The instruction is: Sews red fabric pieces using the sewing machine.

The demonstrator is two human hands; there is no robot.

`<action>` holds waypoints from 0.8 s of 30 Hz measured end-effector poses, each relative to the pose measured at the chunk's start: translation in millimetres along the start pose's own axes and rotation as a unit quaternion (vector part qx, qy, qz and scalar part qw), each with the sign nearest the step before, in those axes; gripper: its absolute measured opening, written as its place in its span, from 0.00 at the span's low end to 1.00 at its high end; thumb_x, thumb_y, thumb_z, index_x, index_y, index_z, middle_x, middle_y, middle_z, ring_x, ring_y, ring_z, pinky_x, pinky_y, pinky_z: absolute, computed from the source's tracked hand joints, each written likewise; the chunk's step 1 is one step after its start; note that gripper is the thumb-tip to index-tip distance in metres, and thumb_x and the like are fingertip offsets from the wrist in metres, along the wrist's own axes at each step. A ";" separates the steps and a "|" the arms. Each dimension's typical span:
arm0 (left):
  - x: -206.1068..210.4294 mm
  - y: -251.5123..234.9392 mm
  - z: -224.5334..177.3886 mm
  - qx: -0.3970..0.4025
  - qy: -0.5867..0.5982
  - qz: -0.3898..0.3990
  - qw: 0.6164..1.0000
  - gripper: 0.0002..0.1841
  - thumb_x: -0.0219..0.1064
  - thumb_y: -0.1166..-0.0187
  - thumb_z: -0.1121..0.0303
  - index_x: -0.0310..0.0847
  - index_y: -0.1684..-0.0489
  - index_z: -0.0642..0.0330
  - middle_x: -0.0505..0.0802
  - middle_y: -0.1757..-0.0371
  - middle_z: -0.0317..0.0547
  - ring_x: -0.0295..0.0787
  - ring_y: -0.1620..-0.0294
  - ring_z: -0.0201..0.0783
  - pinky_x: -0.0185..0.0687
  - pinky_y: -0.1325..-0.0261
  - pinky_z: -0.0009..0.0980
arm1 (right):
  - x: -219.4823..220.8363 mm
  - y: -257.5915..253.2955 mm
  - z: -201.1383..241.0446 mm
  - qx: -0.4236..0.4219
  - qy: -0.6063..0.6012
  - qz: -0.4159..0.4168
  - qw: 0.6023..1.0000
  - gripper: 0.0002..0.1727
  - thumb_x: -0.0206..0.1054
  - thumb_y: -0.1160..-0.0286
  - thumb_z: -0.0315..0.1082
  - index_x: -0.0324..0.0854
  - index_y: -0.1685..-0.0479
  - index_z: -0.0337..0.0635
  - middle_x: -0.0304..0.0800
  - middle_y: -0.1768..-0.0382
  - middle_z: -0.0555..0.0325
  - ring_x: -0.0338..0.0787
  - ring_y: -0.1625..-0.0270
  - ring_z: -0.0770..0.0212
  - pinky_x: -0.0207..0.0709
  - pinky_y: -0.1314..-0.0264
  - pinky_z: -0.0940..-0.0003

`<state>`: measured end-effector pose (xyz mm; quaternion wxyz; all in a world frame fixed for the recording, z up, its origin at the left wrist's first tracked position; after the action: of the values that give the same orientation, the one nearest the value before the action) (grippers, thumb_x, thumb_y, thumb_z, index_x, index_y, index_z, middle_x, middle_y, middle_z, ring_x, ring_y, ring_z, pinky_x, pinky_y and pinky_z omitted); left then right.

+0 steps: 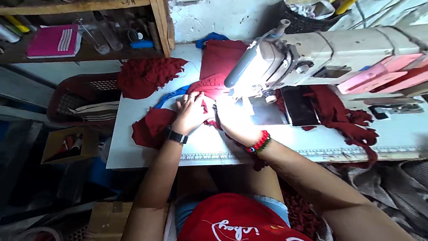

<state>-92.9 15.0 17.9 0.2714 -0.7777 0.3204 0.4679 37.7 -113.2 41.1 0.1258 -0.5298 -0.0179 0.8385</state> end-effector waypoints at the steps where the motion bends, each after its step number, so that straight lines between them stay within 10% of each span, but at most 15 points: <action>1: -0.6 1.1 0.2 0.002 0.004 0.000 1.000 0.42 0.77 0.29 0.48 0.70 0.13 0.53 0.73 0.15 0.51 0.66 0.19 0.60 0.64 0.31 0.69 | 1.3 -6.7 4.9 0.011 0.002 0.008 1.000 0.15 0.61 0.14 0.32 0.78 0.35 0.35 0.89 0.57 0.42 0.91 0.58 0.44 0.84 0.57 0.44; 7: -3.6 -3.9 1.7 -0.010 0.012 0.034 0.999 0.48 0.81 0.38 0.41 0.70 0.13 0.50 0.75 0.15 0.47 0.65 0.17 0.56 0.63 0.28 0.66 | 2.1 -16.1 -7.6 -0.005 0.061 -0.002 0.998 0.14 0.60 0.15 0.33 0.79 0.40 0.34 0.87 0.57 0.37 0.91 0.54 0.37 0.82 0.58 0.38; 9: -5.8 -2.9 4.3 0.014 0.019 0.038 0.999 0.49 0.81 0.40 0.38 0.71 0.13 0.50 0.75 0.15 0.45 0.65 0.16 0.55 0.62 0.28 0.68 | -2.3 2.8 -12.3 -0.013 0.045 0.009 0.999 0.20 0.59 0.12 0.42 0.82 0.38 0.35 0.89 0.56 0.39 0.91 0.51 0.38 0.79 0.47 0.33; 12: -14.0 -4.2 9.6 0.075 0.096 0.005 0.993 0.38 0.81 0.36 0.52 0.80 0.21 0.52 0.75 0.14 0.47 0.65 0.14 0.54 0.59 0.24 0.68 | -1.3 34.9 -17.4 0.009 0.024 0.065 0.998 0.30 0.61 0.19 0.63 0.86 0.47 0.43 0.89 0.66 0.52 0.90 0.59 0.49 0.82 0.56 0.43; 15: -34.8 7.5 3.5 0.088 0.194 -0.109 0.971 0.17 0.66 0.26 0.75 0.88 0.39 0.62 0.89 0.34 0.54 0.85 0.33 0.47 0.81 0.32 0.47 | 6.8 59.2 -21.9 -0.021 0.033 0.007 0.999 0.16 0.66 0.23 0.44 0.88 0.51 0.39 0.92 0.66 0.47 0.93 0.59 0.43 0.84 0.62 0.41; 19: -40.3 54.6 -15.4 -0.085 0.252 0.020 0.964 0.13 0.54 0.09 0.68 0.76 0.35 0.62 0.93 0.65 0.49 0.90 0.76 0.39 0.88 0.72 0.35 | -8.8 79.0 -15.5 -0.019 -0.018 -0.007 1.000 0.11 0.66 0.24 0.40 0.87 0.54 0.42 0.89 0.72 0.53 0.91 0.69 0.50 0.82 0.70 0.47; 24: -24.1 76.5 -45.2 -0.169 0.436 0.047 0.883 0.17 0.51 0.05 0.65 0.70 0.24 0.58 0.93 0.51 0.50 0.94 0.64 0.35 0.91 0.56 0.34 | -20.3 104.3 1.8 -0.038 -0.209 0.112 0.971 0.15 0.61 0.16 0.48 0.85 0.51 0.49 0.84 0.75 0.64 0.83 0.73 0.67 0.77 0.71 0.64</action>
<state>-134.1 -61.3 49.0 -0.0538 -0.9213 0.3584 0.1408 24.3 -218.6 42.8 0.0044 -0.3460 -0.0158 0.9381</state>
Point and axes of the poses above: each hand's wrist, its own y-axis away from the middle knuckle, its own x-axis out of the palm, z = x × y, the point moved 1 cm from there along -y, towards the middle knuckle
